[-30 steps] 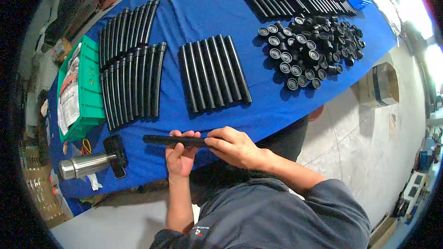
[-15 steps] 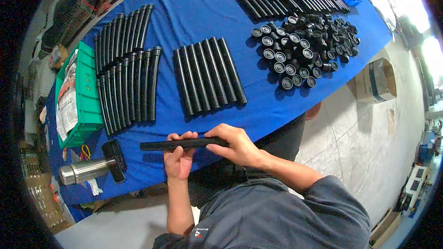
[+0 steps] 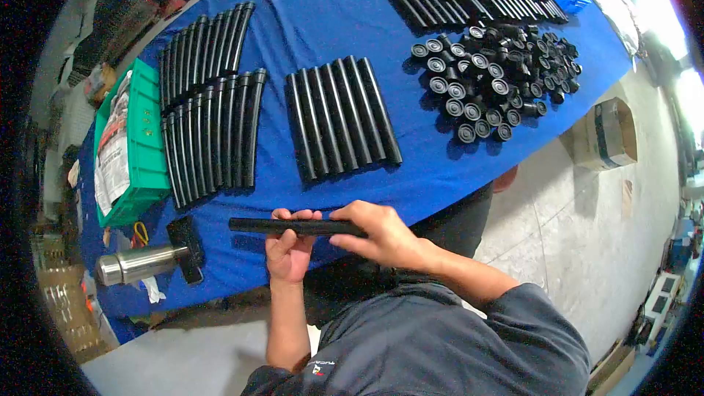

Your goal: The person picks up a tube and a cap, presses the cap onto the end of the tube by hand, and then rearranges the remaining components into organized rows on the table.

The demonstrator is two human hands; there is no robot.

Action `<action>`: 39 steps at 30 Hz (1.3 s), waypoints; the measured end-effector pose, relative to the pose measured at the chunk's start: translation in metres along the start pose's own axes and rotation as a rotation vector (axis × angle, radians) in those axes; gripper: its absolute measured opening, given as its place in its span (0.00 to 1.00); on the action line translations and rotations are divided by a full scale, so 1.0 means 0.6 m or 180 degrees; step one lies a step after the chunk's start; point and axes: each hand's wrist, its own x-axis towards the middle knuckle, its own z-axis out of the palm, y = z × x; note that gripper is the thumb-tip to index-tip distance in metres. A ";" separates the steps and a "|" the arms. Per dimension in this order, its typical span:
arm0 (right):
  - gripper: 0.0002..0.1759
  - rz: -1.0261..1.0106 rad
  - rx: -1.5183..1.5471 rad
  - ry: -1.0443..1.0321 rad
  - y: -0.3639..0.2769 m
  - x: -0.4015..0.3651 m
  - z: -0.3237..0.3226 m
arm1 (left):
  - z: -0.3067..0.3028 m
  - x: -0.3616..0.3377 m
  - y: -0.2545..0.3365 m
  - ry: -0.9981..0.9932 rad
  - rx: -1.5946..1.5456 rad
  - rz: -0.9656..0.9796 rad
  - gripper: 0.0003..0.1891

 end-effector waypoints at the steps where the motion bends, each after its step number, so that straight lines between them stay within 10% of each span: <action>1: 0.19 0.0893 0.0582 -0.0224 -0.006 -0.005 -0.003 | 0.005 0.001 -0.002 0.0003 0.0066 0.0012 0.20; 3: 0.19 0.1527 0.1158 -0.0278 0.003 -0.001 -0.006 | 0.014 0.002 -0.002 0.0068 0.0109 -0.0007 0.21; 5: 0.20 -0.0803 -0.0593 0.0234 0.023 -0.001 0.001 | 0.020 0.004 -0.001 0.0208 0.0056 -0.0058 0.22; 8: 0.20 -0.1055 -0.0972 0.0086 0.017 -0.004 0.002 | 0.013 0.002 -0.002 0.0186 -0.0120 -0.0048 0.21; 12: 0.19 0.1556 0.1378 -0.0223 -0.004 0.001 -0.005 | 0.016 0.003 -0.001 0.0140 0.0014 -0.0046 0.20; 13: 0.19 0.1360 0.0916 -0.0176 0.005 -0.002 -0.005 | 0.017 0.004 -0.002 0.0144 0.0049 -0.0049 0.19; 15: 0.19 -0.1081 -0.0787 0.0289 0.021 0.006 0.007 | 0.015 0.009 0.001 0.0099 -0.0063 -0.0125 0.18; 18: 0.19 -0.1263 -0.1014 0.0245 0.017 0.004 0.015 | 0.004 0.007 0.000 -0.0001 -0.0186 -0.0132 0.18; 22: 0.20 0.1672 0.1069 -0.0452 -0.005 0.002 -0.012 | 0.013 0.007 -0.001 0.0054 -0.0033 -0.0056 0.17; 26: 0.17 -0.1333 -0.1091 0.0211 0.011 0.005 0.009 | 0.013 0.011 0.000 0.0058 -0.0124 -0.0183 0.17; 31: 0.18 0.1731 0.1371 -0.0222 -0.010 -0.001 -0.001 | 0.012 0.008 0.000 0.0035 -0.0053 -0.0125 0.18; 36: 0.18 -0.1502 -0.1398 0.0170 0.015 0.003 0.012 | 0.013 0.007 0.001 0.0102 -0.0129 -0.0185 0.18; 39: 0.18 0.0334 -0.0124 -0.0201 -0.001 -0.003 0.002 | 0.012 0.004 0.001 0.0090 -0.0059 -0.0133 0.18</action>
